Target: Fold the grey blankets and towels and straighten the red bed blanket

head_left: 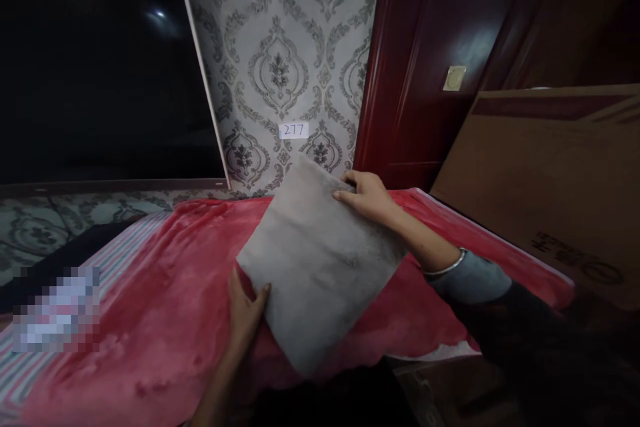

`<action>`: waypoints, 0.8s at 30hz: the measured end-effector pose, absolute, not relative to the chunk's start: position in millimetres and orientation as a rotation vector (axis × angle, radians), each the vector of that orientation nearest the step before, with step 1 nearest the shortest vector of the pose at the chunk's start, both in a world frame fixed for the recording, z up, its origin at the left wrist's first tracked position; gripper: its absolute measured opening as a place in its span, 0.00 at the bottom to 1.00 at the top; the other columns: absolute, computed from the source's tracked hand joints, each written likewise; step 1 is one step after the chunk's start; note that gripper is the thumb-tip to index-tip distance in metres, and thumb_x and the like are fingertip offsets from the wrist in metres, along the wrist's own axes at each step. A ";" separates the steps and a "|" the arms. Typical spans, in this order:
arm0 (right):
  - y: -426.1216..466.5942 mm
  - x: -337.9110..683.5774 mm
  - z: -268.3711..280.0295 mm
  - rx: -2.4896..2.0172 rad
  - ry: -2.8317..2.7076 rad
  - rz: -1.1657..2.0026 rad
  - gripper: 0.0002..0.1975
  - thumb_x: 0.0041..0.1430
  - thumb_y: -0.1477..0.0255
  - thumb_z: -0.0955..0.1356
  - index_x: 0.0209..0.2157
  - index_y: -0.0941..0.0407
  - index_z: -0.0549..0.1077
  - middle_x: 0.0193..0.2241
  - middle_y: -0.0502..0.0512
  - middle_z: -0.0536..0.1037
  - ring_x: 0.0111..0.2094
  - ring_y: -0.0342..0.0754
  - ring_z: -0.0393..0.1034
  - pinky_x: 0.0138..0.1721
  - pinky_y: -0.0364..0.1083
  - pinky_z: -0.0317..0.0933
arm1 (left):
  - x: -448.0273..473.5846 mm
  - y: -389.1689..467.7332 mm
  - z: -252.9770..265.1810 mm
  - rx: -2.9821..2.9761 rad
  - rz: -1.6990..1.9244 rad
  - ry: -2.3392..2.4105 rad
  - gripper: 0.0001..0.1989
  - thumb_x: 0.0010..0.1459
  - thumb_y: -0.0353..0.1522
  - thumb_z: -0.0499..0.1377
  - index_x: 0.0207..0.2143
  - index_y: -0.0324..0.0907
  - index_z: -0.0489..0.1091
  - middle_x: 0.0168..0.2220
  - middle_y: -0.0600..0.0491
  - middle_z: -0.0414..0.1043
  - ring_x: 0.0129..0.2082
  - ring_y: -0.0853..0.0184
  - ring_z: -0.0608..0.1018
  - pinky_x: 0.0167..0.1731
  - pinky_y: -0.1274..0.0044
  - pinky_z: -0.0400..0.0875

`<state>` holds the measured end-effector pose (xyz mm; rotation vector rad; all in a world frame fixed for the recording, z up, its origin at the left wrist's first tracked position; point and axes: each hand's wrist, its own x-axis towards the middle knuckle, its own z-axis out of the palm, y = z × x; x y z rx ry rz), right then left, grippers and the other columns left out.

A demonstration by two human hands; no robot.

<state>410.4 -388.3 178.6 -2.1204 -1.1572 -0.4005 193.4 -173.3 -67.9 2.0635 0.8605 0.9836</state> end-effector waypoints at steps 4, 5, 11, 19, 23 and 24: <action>-398.1 388.6 211.1 -2.091 -1.330 -0.453 0.09 0.52 0.69 0.71 0.35 0.57 0.75 0.28 0.50 0.74 0.31 0.47 0.65 0.34 0.44 0.54 | 195.6 -173.1 -21.1 2.080 1.217 0.694 0.56 0.49 0.49 0.65 0.71 0.38 0.41 0.72 0.34 0.45 0.72 0.46 0.49 0.69 0.54 0.47; -400.9 383.3 217.6 -2.080 -1.370 -0.455 0.09 0.52 0.68 0.71 0.35 0.57 0.75 0.28 0.50 0.74 0.30 0.47 0.65 0.33 0.44 0.54 | 198.5 -171.5 -4.9 2.068 1.215 0.580 0.58 0.48 0.49 0.67 0.71 0.40 0.40 0.71 0.35 0.47 0.71 0.47 0.51 0.69 0.55 0.48; -422.7 351.6 252.6 -2.052 -1.500 -0.503 0.09 0.54 0.66 0.71 0.35 0.57 0.75 0.28 0.49 0.73 0.30 0.46 0.65 0.33 0.45 0.53 | 225.8 -160.6 83.5 1.759 0.808 0.153 0.52 0.44 0.51 0.70 0.66 0.43 0.57 0.57 0.40 0.72 0.59 0.48 0.73 0.60 0.58 0.66; -477.2 325.6 290.8 -2.240 -1.452 -0.677 0.09 0.55 0.69 0.72 0.36 0.59 0.75 0.32 0.50 0.75 0.34 0.46 0.67 0.36 0.45 0.55 | 277.2 -168.7 86.3 1.423 0.081 -0.282 0.33 0.33 0.49 0.75 0.43 0.45 0.78 0.43 0.47 0.81 0.50 0.47 0.79 0.50 0.62 0.77; -510.2 313.0 302.5 -2.401 -1.365 -0.783 0.07 0.57 0.71 0.71 0.37 0.59 0.74 0.33 0.50 0.76 0.35 0.45 0.67 0.38 0.44 0.56 | 323.3 -197.9 79.0 1.335 0.001 -0.321 0.29 0.33 0.45 0.76 0.41 0.47 0.80 0.44 0.48 0.82 0.49 0.49 0.80 0.46 0.66 0.79; -518.9 308.9 305.2 -2.442 -1.335 -0.810 0.07 0.57 0.72 0.72 0.37 0.60 0.74 0.34 0.50 0.76 0.36 0.45 0.67 0.38 0.44 0.56 | 333.0 -209.4 80.5 1.317 -0.008 -0.327 0.29 0.33 0.44 0.76 0.41 0.47 0.80 0.43 0.48 0.82 0.48 0.49 0.81 0.45 0.67 0.80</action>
